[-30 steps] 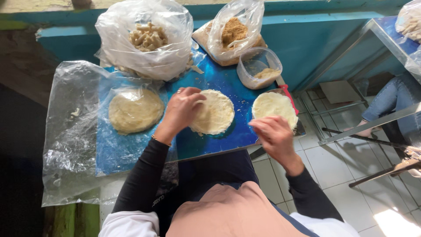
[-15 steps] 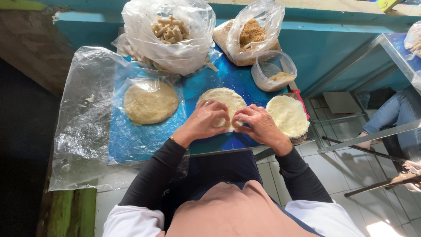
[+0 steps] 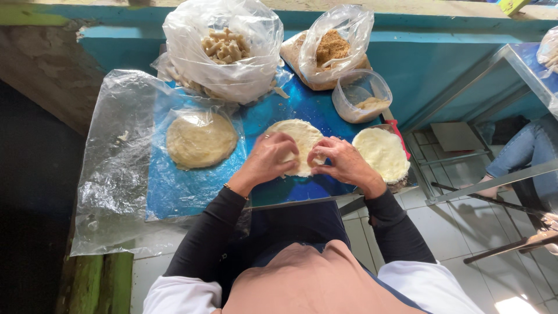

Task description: The person pinches pieces from a ball of dough and stretches each piece by hand into a thin sheet, then drapes and presses the sheet over a round cake on the table, repeating for several cakes. Bags of dough pieces and a container of powder sit on the table.

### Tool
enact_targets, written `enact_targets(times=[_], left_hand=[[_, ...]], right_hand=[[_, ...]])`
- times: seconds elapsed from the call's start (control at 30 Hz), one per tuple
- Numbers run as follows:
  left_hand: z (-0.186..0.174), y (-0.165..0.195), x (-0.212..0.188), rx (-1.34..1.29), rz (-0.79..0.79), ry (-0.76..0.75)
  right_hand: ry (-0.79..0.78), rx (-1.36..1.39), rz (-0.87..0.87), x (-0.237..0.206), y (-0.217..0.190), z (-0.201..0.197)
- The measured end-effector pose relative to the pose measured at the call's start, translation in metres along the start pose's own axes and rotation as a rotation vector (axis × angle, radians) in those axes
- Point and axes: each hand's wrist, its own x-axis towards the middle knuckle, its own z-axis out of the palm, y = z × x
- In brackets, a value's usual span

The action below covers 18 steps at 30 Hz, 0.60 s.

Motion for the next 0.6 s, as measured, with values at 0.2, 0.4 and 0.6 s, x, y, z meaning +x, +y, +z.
enact_targets(times=[0.2,0.4,0.6], left_hand=[[-0.016,-0.009,0.0,0.083,-0.281,0.239],[-0.015,-0.011,-0.004,0.058,-0.378,0.162],[-0.019,-0.004,-0.001,0.037,-0.277,0.171]], right_hand=[[-0.032,-0.052,0.06,0.004,-0.009,-0.002],[0.007,-0.135,-0.016,0.008,-0.012,-0.001],[0.094,-0.068,0.057,0.009,-0.007,0.011]])
